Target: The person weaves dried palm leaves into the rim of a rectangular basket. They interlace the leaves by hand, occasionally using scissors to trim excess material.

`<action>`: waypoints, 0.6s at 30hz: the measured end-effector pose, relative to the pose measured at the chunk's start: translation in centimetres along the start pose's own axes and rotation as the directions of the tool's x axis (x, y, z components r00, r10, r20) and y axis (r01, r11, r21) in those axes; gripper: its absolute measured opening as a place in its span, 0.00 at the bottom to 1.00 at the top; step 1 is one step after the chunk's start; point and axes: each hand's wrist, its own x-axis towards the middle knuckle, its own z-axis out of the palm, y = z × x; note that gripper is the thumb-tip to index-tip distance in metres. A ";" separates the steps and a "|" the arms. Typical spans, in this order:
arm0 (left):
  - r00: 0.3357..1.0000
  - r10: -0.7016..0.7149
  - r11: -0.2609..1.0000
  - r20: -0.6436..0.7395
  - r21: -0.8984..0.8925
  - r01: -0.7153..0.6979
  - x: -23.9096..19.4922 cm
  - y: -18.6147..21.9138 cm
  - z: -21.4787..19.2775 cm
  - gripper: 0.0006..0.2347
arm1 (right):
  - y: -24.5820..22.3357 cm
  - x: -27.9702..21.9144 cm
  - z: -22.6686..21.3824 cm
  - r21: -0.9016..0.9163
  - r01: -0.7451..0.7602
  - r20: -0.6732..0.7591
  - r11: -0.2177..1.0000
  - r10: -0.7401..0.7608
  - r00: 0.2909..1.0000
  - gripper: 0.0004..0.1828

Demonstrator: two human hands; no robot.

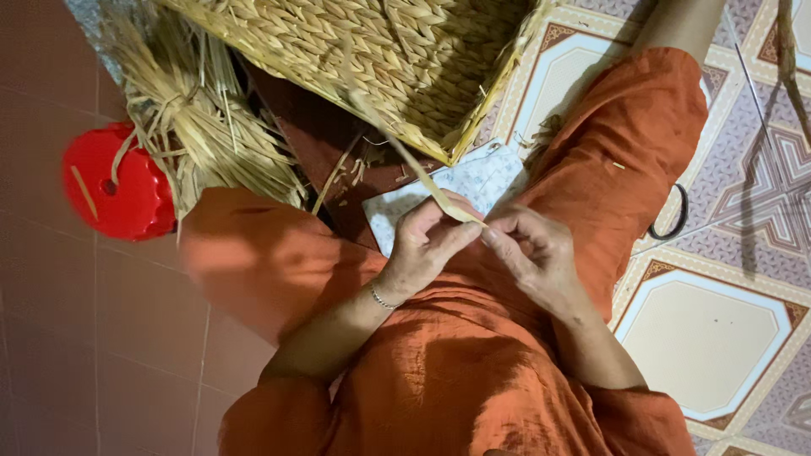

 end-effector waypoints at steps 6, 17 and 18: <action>0.967 -0.251 0.931 -0.043 -0.282 0.229 -0.1 0.0 1.4 0.06 | 1.0 -3.0 -1.7 0.076 -0.245 0.030 0.967 0.243 0.970 0.05; 0.984 -0.181 0.902 0.001 -0.397 0.166 2.3 0.5 2.4 0.06 | 5.1 -12.2 -7.6 0.258 -0.430 -0.023 0.865 0.451 0.892 0.07; 0.985 -0.172 0.901 -0.005 -0.406 0.155 2.4 0.5 2.5 0.06 | 5.5 -12.8 -7.8 0.283 -0.481 -0.025 0.830 0.508 0.861 0.07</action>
